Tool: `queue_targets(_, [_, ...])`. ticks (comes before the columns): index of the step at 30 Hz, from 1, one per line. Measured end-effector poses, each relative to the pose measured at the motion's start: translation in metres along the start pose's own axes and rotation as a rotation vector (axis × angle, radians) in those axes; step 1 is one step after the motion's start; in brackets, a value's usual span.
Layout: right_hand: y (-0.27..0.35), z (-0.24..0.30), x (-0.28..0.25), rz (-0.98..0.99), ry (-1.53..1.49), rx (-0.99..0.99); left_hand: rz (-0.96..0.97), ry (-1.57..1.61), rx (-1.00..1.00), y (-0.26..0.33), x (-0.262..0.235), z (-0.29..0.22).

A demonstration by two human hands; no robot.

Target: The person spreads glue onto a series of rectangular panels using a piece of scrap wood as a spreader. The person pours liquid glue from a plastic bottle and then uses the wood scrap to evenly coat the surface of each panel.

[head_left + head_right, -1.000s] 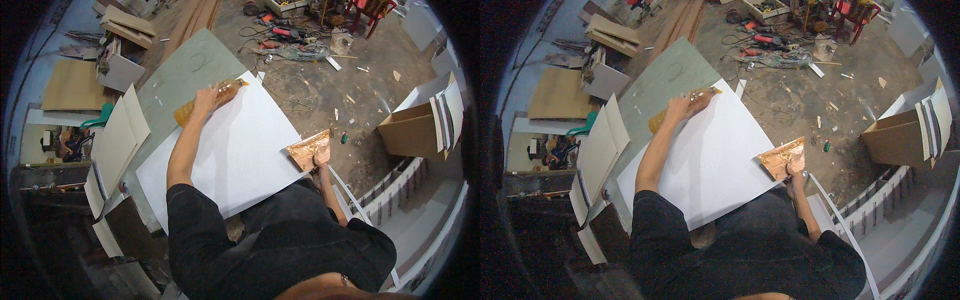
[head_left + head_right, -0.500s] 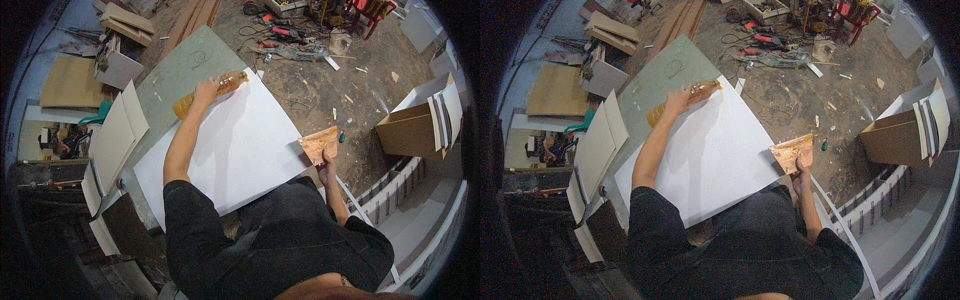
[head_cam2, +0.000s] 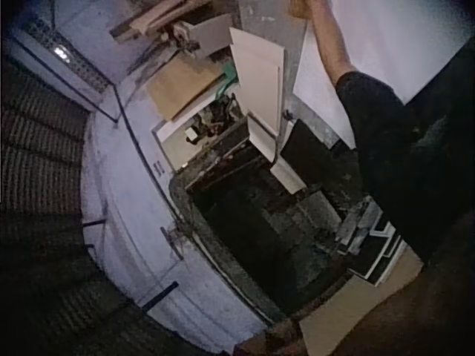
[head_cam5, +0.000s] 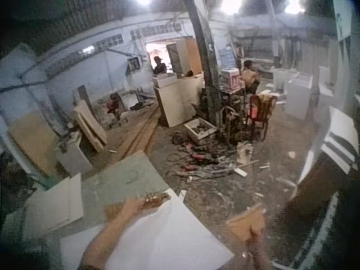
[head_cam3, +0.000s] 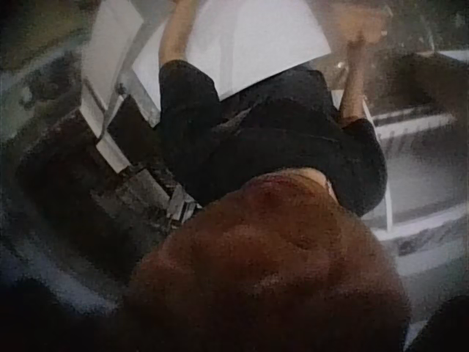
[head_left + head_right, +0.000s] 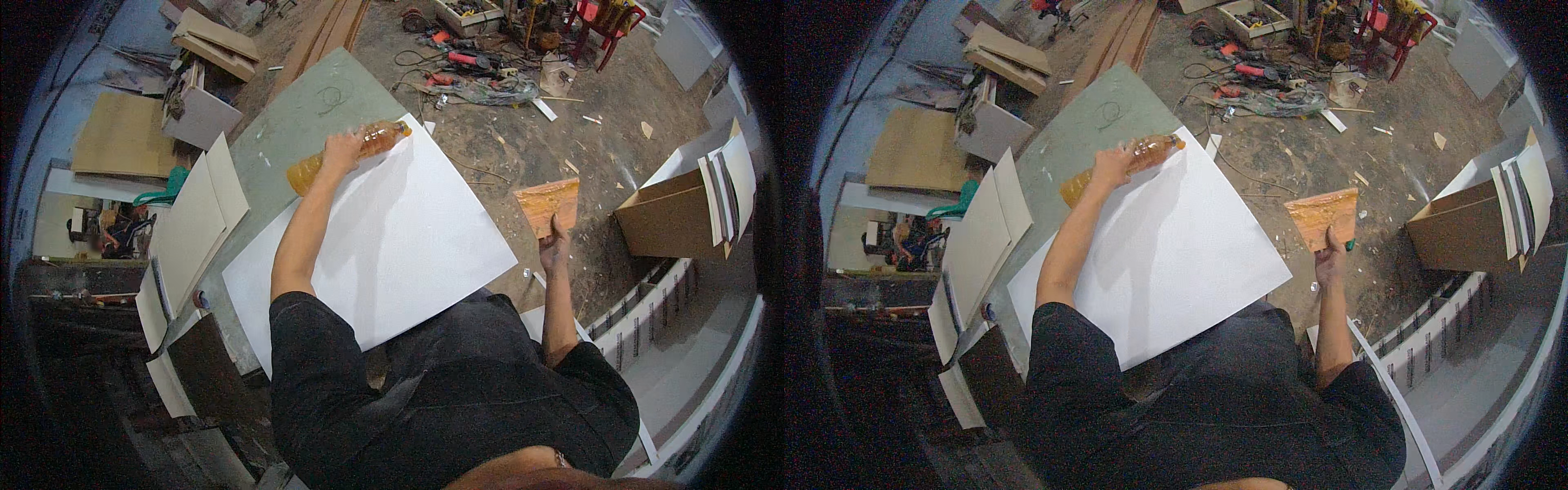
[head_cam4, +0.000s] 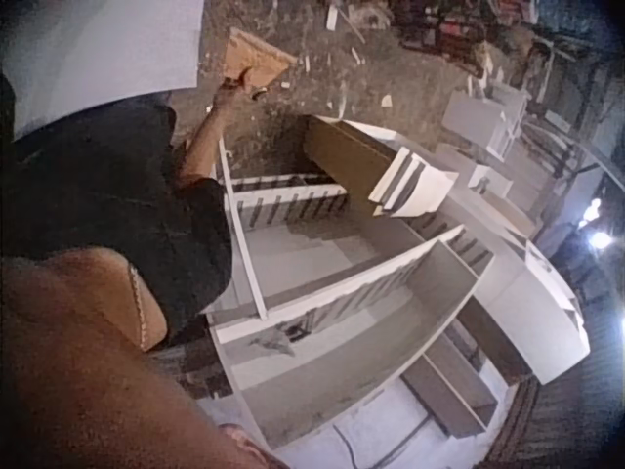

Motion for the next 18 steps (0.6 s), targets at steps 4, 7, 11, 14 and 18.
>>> queue_targets(4, [0.013, 0.005, -0.012, -0.078, 0.02, 0.021, 0.057, 0.028, -0.043, 0.025, 0.024, 0.007])
queue_targets(7, [0.011, 0.009, -0.045, -0.07, 0.07, 0.032, 0.018, 0.16, -0.132, 0.053, 0.041, 0.007])
queue_targets(11, [0.013, 0.0, -0.046, -0.188, 0.164, -0.002, 0.125, 0.18, -0.203, 0.13, 0.068, 0.022])
queue_targets(14, [-0.001, -0.003, -0.032, -0.118, 0.265, -0.098, 0.153, 0.201, -0.32, 0.202, 0.089, 0.038])
queue_targets(18, [-0.038, 0.005, 0.002, -0.075, 0.763, -0.395, 0.182, 0.255, -0.472, 0.29, 0.102, 0.063])
Point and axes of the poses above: each hand's wrist, its own y-axis away from the middle knuckle, its own x-axis out of the palm, z = x × y, the point moved 1 cm from there along -y, towards the middle knuckle, and after that the axes turned 8 degrees about x, right-handed, at the moved point
